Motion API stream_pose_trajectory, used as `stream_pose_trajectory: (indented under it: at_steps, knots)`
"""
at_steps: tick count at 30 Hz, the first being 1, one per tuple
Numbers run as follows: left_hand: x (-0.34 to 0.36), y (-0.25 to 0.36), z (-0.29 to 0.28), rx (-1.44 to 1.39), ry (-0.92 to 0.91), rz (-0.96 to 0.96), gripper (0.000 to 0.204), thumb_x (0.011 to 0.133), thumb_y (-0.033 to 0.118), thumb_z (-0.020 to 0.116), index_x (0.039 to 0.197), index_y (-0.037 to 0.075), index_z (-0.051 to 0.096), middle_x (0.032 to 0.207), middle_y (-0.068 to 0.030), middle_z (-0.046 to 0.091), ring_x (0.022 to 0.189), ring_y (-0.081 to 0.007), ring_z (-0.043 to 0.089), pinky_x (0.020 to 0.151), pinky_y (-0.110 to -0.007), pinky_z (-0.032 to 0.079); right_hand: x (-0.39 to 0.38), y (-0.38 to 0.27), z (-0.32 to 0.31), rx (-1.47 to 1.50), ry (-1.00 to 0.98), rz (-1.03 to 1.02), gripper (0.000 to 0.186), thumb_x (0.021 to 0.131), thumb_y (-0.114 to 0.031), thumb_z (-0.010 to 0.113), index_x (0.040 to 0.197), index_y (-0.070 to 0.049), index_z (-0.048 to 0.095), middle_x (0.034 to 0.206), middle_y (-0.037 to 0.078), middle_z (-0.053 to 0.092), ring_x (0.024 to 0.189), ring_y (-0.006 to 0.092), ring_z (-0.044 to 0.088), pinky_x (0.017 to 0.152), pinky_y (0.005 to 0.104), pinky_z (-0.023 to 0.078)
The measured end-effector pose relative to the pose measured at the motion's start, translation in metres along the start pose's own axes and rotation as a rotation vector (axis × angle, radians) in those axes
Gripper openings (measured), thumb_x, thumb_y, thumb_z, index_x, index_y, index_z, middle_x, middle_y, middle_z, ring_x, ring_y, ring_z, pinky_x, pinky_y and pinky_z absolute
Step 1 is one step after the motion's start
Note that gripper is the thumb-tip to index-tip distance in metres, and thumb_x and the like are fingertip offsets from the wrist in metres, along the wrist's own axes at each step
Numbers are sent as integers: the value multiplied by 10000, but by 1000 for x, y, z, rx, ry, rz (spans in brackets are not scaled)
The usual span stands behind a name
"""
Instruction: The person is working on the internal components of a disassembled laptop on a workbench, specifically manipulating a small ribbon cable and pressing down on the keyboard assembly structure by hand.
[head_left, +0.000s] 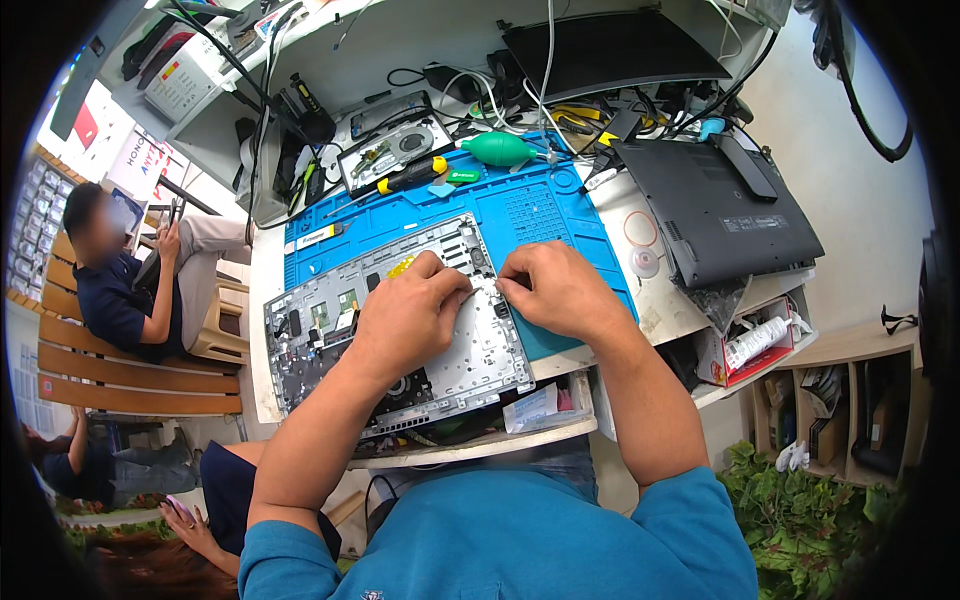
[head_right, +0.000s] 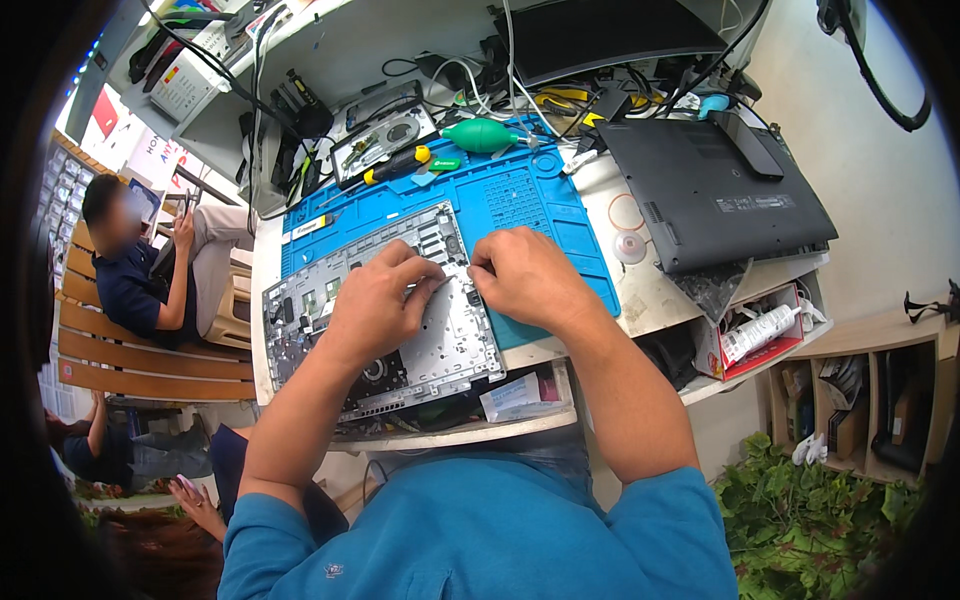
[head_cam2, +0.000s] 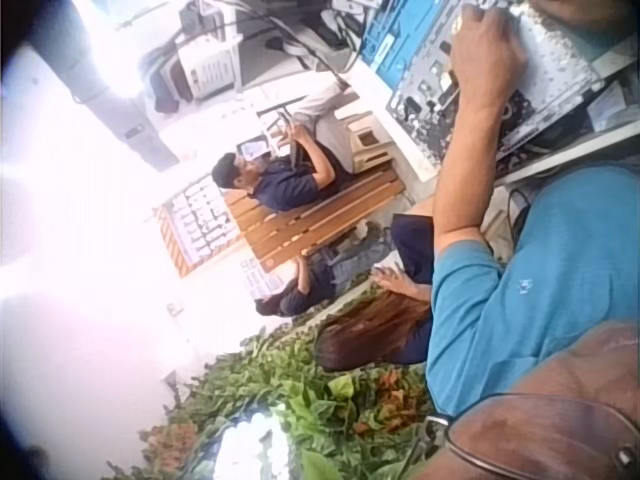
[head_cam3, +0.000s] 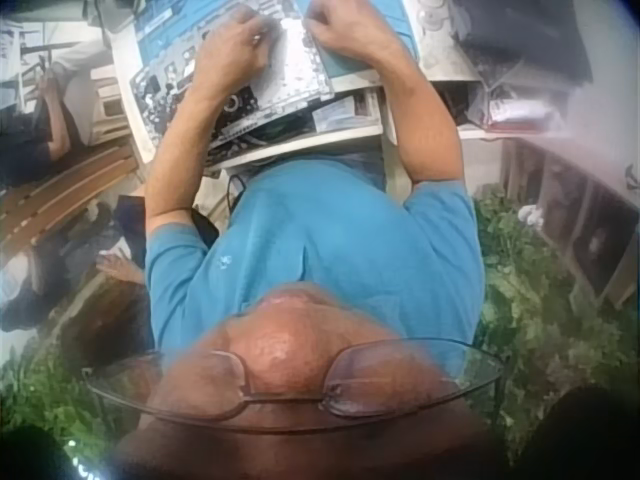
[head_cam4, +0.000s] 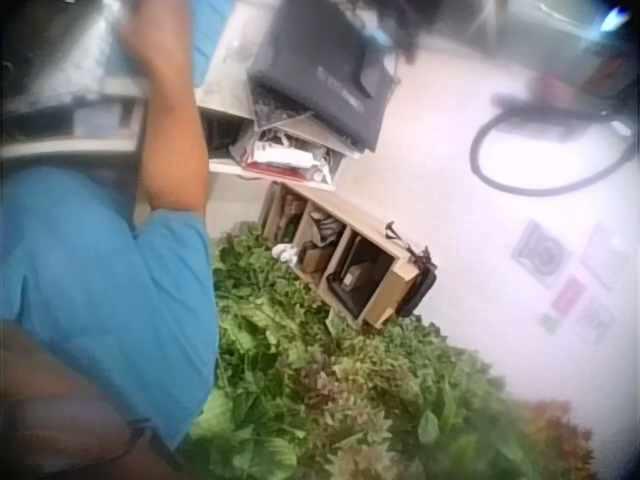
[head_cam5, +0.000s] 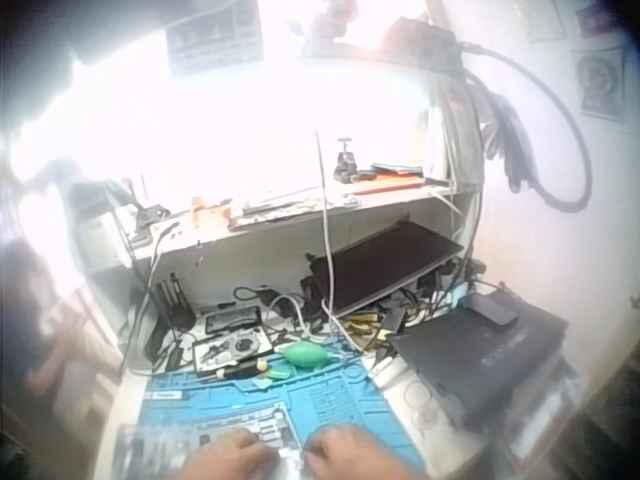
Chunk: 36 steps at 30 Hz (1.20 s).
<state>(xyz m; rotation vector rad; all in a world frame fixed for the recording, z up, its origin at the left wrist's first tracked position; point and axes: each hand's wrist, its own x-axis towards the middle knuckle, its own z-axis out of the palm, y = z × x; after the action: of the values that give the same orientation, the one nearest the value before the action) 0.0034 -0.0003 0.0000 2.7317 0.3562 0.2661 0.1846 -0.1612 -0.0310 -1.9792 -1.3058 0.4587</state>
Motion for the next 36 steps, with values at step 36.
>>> stream_pose_trajectory:
  at_steps: [36]
  knots:
    - [5,-19,-18,-82,-31,69,204,914,71,827,1083,163,893,1082,-66,739,956,-301,765,836,-403,621,1,2,-1,9,3,-13,196,954,-153,789,1022,22,844,933,223,813,843,395,787,798,468,613]
